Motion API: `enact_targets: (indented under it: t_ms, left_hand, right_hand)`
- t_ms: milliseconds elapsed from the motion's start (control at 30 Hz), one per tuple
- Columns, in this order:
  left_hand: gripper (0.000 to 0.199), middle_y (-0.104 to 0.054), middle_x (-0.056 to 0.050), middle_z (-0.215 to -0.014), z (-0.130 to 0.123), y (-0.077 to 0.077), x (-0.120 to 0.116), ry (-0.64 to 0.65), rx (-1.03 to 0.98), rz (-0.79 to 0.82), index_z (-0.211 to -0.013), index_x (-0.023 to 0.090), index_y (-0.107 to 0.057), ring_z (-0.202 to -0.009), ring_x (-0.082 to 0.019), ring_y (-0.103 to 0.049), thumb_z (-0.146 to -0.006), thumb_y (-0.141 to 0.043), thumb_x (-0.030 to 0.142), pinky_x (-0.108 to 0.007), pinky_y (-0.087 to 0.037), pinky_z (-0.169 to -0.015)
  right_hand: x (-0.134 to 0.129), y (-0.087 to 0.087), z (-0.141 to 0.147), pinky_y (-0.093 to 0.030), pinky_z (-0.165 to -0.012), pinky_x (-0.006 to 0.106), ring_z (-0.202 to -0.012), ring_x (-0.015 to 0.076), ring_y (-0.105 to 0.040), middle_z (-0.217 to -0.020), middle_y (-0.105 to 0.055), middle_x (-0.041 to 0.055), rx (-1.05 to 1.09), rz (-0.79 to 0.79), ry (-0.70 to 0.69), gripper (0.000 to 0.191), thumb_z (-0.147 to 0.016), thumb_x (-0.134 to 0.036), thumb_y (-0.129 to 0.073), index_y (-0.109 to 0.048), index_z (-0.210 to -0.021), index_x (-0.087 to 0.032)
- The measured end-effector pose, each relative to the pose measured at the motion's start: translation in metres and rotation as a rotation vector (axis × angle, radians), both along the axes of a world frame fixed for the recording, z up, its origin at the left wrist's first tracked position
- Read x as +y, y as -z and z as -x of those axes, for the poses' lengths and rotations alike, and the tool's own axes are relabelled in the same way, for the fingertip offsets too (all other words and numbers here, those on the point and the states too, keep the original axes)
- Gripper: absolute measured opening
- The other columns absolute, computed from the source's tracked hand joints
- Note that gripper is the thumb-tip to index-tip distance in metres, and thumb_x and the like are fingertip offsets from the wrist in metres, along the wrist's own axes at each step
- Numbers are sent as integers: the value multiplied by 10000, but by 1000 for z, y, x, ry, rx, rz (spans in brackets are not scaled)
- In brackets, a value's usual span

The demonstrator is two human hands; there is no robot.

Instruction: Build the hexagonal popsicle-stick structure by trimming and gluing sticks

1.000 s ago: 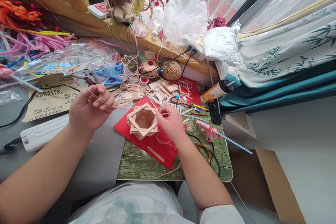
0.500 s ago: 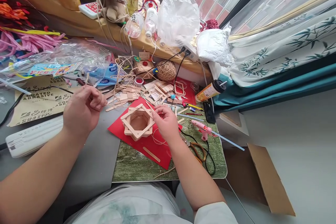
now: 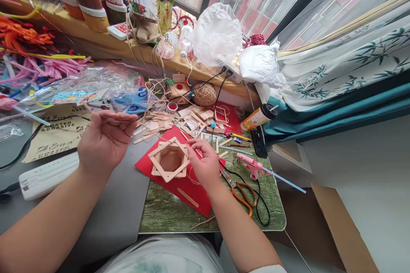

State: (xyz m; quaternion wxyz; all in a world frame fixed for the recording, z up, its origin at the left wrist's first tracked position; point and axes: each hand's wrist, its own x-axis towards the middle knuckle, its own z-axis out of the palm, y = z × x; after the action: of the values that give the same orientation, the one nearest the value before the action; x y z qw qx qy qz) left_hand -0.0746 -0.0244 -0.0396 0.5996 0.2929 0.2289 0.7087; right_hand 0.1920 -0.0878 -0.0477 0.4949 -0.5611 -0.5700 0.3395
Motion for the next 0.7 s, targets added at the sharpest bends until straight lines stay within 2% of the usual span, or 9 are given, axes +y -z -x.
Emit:
enact_targets:
  t_ms: [100, 200, 300, 400, 500, 633, 700]
  left_hand:
    - [353, -830, -56, -980, -2, 3, 1, 28, -30, 26, -927, 213, -765, -1067, -200, -799, -1078, -582, 474, -352, -637, -1039]
    - [326, -831, -52, -975, 2, 3, 3, -10, -49, 0, -930, 208, -775, -1100, -214, -794, -1064, -611, 456, -367, -629, -1067]
    - [319, -833, -28, -956, 6, 1, 3, -28, -69, -1, -935, 227, -781, -1095, -201, -796, -1072, -601, 452, -340, -643, -1040]
    - [349, -831, -27, -951, 5, -1, 1, 9, -59, 0, -924, 228, -785, -1093, -199, -799, -1081, -581, 464, -330, -649, -1029]
    - [356, -826, -43, -947, 1, 2, -2, 52, -40, -14, -904, 209, -785, -1087, -220, -804, -1073, -592, 456, -358, -646, -1045]
    - [363, -810, -39, -892, -2, 7, -2, 49, -41, 14, -874, 211, -773, -1034, -208, -814, -1074, -589, 451, -347, -653, -1021]
    - [356, -804, -34, -877, 0, 8, 0, 47, -49, 30, -876, 211, -768, -1017, -202, -815, -1074, -591, 449, -344, -653, -1021]
  right_hand:
    - [-2, -1, 3, -531, -1067, 441, -1139, 257, -690, -1146, -742, 92, 72, -25, -12, 199, -972, -389, -706, -649, -847, -244]
    - [-4, -1, 4, -538, -1062, 429, -1140, 249, -691, -1149, -746, 91, 139, -12, 1, 209, -971, -394, -712, -646, -844, -241]
    - [-5, 1, 5, -554, -1046, 442, -1105, 250, -715, -1164, -776, 93, 187, 49, 23, 213, -959, -425, -730, -659, -876, -243]
    - [-5, 2, 6, -563, -1037, 453, -1077, 252, -738, -1147, -799, 93, 249, 103, 36, 213, -943, -443, -755, -685, -919, -244]
    - [-3, 0, 4, -571, -975, 417, -1028, 241, -721, -1092, -783, 80, 197, 92, 36, 226, -929, -457, -769, -705, -900, -242]
    - [4, -7, 1, -544, -794, 355, -809, 197, -625, -878, -688, 31, 66, 90, 16, 255, -913, -482, -779, -711, -854, -244]
    - [8, -9, 0, -541, -797, 360, -808, 201, -622, -874, -682, 32, 30, 98, -33, 244, -919, -478, -777, -728, -859, -246]
